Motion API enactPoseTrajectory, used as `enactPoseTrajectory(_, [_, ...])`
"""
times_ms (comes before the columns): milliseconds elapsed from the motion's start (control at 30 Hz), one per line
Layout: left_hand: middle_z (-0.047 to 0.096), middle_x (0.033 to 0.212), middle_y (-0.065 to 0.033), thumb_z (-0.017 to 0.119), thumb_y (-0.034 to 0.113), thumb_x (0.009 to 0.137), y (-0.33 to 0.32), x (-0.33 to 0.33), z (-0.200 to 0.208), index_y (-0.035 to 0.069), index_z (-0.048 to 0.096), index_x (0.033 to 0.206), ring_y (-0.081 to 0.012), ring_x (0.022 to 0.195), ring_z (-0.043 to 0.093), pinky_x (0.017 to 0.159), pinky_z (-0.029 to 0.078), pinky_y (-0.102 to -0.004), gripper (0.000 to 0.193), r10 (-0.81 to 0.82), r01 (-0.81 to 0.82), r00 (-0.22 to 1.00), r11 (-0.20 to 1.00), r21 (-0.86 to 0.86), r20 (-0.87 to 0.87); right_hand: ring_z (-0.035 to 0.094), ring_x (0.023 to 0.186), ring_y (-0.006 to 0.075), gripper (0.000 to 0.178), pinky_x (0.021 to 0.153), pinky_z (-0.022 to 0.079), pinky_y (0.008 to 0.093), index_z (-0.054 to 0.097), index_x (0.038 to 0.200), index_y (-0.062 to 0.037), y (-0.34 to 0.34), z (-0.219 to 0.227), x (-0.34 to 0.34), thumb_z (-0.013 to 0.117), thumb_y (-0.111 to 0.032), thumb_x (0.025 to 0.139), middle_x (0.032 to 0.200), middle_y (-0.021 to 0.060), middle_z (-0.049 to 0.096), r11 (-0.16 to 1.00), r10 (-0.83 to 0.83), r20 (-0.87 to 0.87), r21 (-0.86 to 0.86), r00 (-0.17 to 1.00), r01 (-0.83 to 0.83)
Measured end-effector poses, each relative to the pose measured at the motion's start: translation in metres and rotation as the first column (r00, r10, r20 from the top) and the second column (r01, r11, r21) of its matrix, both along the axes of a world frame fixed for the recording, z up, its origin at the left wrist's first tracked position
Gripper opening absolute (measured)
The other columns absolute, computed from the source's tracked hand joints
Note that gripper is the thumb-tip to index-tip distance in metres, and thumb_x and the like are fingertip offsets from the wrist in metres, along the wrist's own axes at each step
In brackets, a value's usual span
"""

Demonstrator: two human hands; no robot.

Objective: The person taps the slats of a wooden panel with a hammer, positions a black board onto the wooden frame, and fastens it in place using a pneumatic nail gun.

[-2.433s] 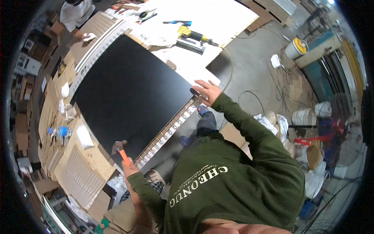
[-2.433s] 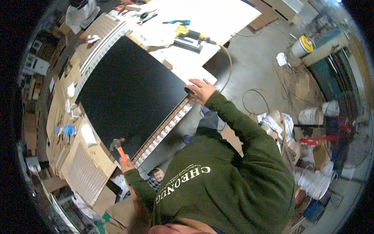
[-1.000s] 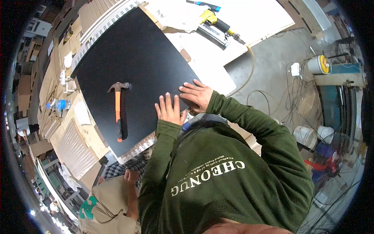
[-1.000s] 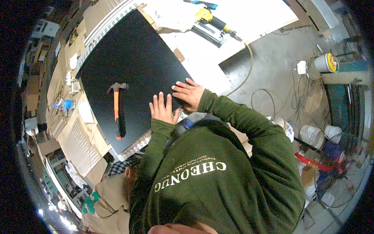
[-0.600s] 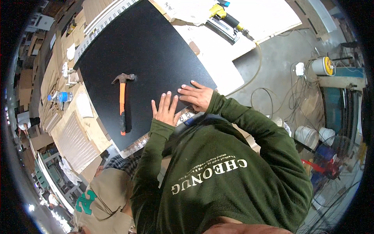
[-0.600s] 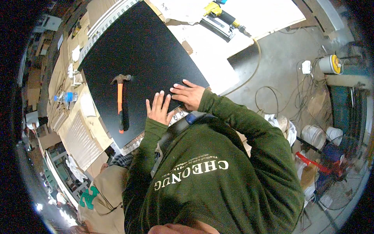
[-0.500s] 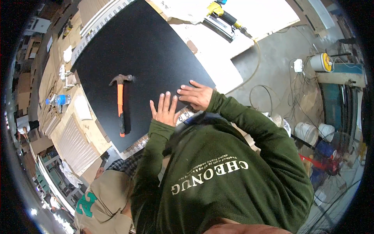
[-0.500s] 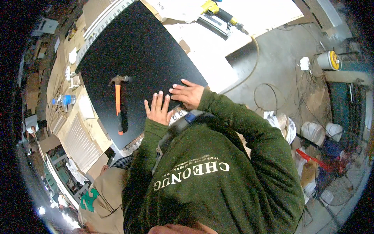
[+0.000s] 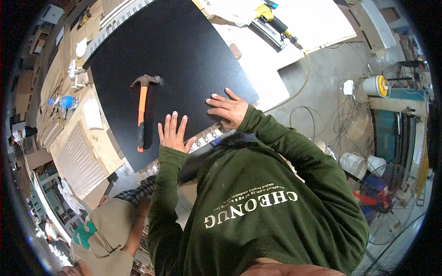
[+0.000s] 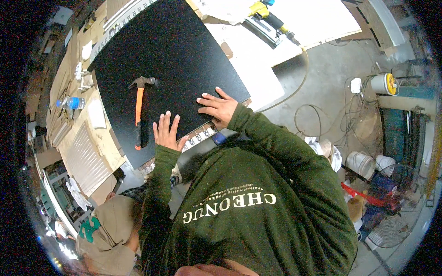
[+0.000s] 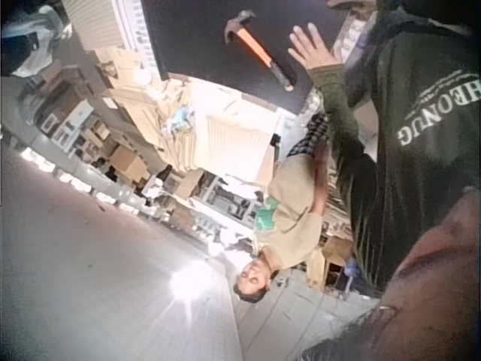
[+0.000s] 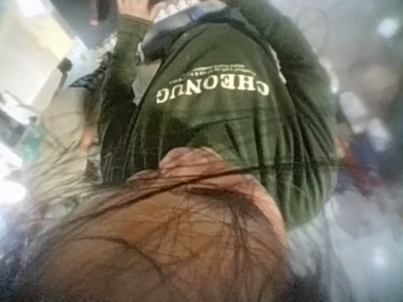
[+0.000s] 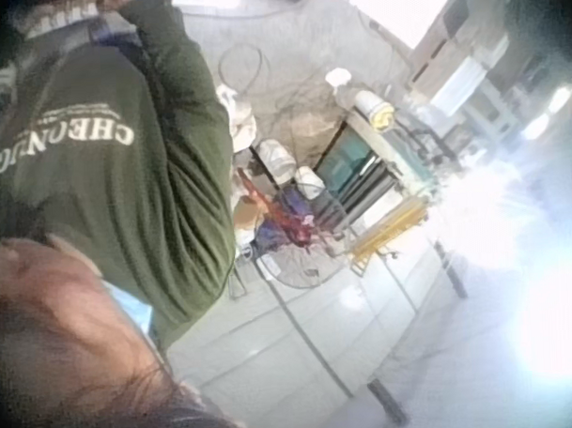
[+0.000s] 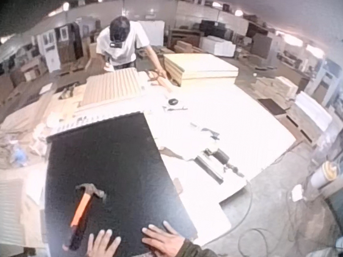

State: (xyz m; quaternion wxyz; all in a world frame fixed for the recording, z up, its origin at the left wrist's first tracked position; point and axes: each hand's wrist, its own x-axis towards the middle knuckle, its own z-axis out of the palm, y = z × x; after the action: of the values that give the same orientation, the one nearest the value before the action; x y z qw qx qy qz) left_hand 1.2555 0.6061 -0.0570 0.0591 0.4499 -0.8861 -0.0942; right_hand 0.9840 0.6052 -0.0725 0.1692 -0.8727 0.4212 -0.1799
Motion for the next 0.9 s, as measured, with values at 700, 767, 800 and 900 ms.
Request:
enactPoseTrajectory(700, [0.059,0.087,-0.0120,0.059,0.010,0.075,0.148,0.033,-0.078,0.004,0.062,0.094,-0.0281,0.069,0.058,0.060,0.047,-0.0338,0.020,0.280,-0.479,0.654,0.872,-0.099,-0.703,0.026,0.131,0.0228,0.057,0.105,0.010,0.0600,0.046,0.119,-0.0152,-0.004,0.025,0.068,0.062,-0.015,0.064,0.139,0.0050,0.032,0.996,0.028,-0.190,0.086,0.981,-0.011])
enactPoseTrajectory(767, [0.058,0.084,-0.0124,0.059,0.010,0.077,0.151,0.036,-0.076,0.003,0.060,0.095,-0.0261,0.063,0.057,0.054,0.046,-0.0324,0.019,0.311,-0.445,0.598,0.895,0.017,-0.738,0.025,0.132,0.0229,0.058,0.105,0.009,0.0598,0.046,0.120,-0.0153,-0.005,0.020,0.073,0.061,-0.015,0.064,0.139,0.0049,0.032,0.995,0.056,-0.209,0.087,0.976,-0.039])
enactPoseTrajectory(800, [0.057,0.083,-0.0122,0.059,0.010,0.078,0.151,0.036,-0.071,0.003,0.059,0.096,-0.0255,0.061,0.056,0.053,0.046,-0.0325,0.020,0.349,-0.451,0.570,0.890,0.072,-0.744,0.024,0.132,0.0230,0.058,0.105,0.009,0.0596,0.045,0.121,-0.0154,-0.007,0.018,0.076,0.061,-0.015,0.065,0.140,0.0048,0.031,0.996,0.061,-0.209,0.076,0.976,-0.046])
enactPoseTrajectory(900, [0.058,0.084,-0.0115,0.058,0.015,0.081,0.149,0.041,-0.058,0.007,0.058,0.098,-0.0272,0.062,0.057,0.053,0.046,-0.0353,0.019,0.470,-0.533,0.552,0.834,0.142,-0.689,0.024,0.132,0.0248,0.060,0.105,0.008,0.0588,0.043,0.123,-0.0159,-0.006,0.022,0.085,0.059,-0.015,0.065,0.140,0.0064,0.030,0.996,0.055,-0.268,0.086,0.962,-0.033])
